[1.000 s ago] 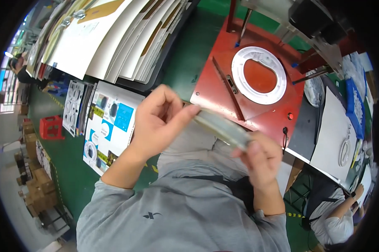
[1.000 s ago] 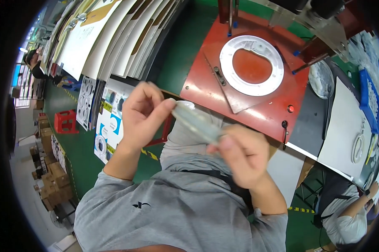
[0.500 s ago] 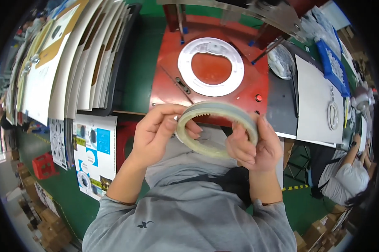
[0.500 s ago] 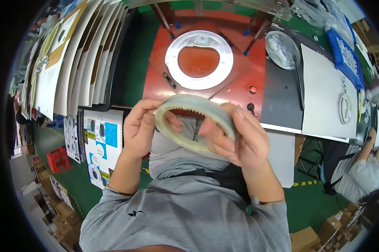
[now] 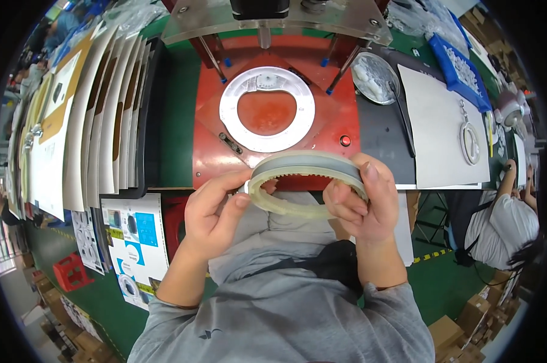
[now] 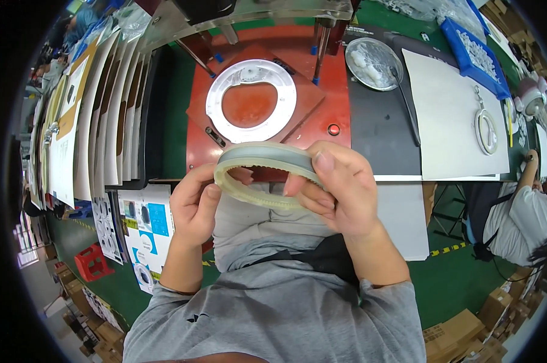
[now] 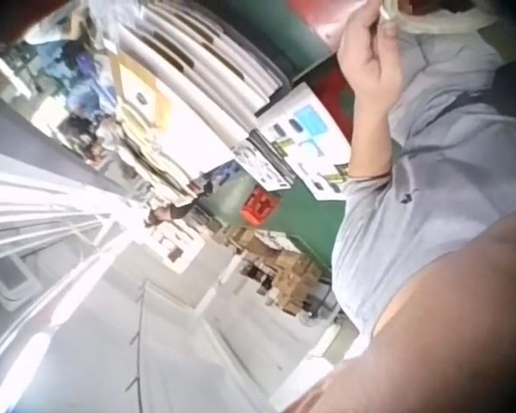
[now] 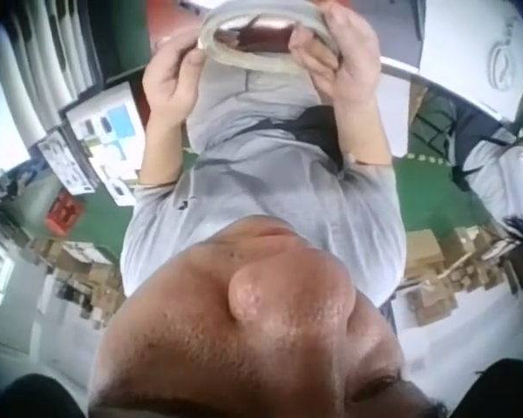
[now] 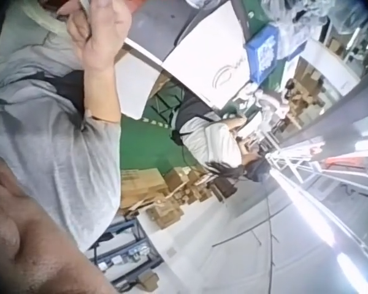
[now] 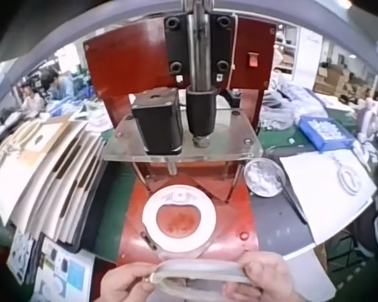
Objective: The person applies a grease-like substance to plastic rings with a brush, then uses a manual press machine to assemble parts.
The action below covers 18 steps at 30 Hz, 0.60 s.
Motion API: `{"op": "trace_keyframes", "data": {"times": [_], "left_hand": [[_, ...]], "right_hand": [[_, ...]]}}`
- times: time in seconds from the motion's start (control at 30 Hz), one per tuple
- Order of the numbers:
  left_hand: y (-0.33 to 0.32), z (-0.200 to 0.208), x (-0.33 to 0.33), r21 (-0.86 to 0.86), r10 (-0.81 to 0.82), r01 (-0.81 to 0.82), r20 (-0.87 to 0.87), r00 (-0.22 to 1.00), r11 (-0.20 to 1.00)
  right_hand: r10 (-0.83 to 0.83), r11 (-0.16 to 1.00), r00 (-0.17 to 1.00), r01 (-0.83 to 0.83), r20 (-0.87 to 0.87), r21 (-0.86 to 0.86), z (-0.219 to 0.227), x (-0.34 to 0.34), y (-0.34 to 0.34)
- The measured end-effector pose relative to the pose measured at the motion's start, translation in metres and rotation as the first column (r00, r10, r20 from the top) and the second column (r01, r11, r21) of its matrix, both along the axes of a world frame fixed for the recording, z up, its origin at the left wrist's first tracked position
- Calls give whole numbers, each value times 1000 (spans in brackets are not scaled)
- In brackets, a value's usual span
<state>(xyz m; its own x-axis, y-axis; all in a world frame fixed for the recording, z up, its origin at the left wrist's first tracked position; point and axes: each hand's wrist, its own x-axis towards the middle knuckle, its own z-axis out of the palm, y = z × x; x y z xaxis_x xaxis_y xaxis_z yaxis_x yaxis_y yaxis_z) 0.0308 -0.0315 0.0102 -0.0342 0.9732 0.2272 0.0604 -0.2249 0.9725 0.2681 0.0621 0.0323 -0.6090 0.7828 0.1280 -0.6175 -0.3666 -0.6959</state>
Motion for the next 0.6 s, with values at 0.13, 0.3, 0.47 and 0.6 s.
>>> {"op": "trace_keyframes", "data": {"times": [0.13,0.3,0.47,0.6], "left_hand": [[-1,-5,0,-30,-74,81,191,979,996],[1,-2,-3,-110,-104,127,196,975,986],[-4,-6,-7,-149,-28,46,123,992,988],[-8,-17,-6,-168,16,-6,57,998,986]], "right_hand": [[16,999,999,-14,-39,47,-5,9,4],[-84,934,967,-8,242,358,-6,22,19],[-844,532,57,221,533,818,-29,98,91],[-846,493,-234,-2,479,870,-63,130,107]]}}
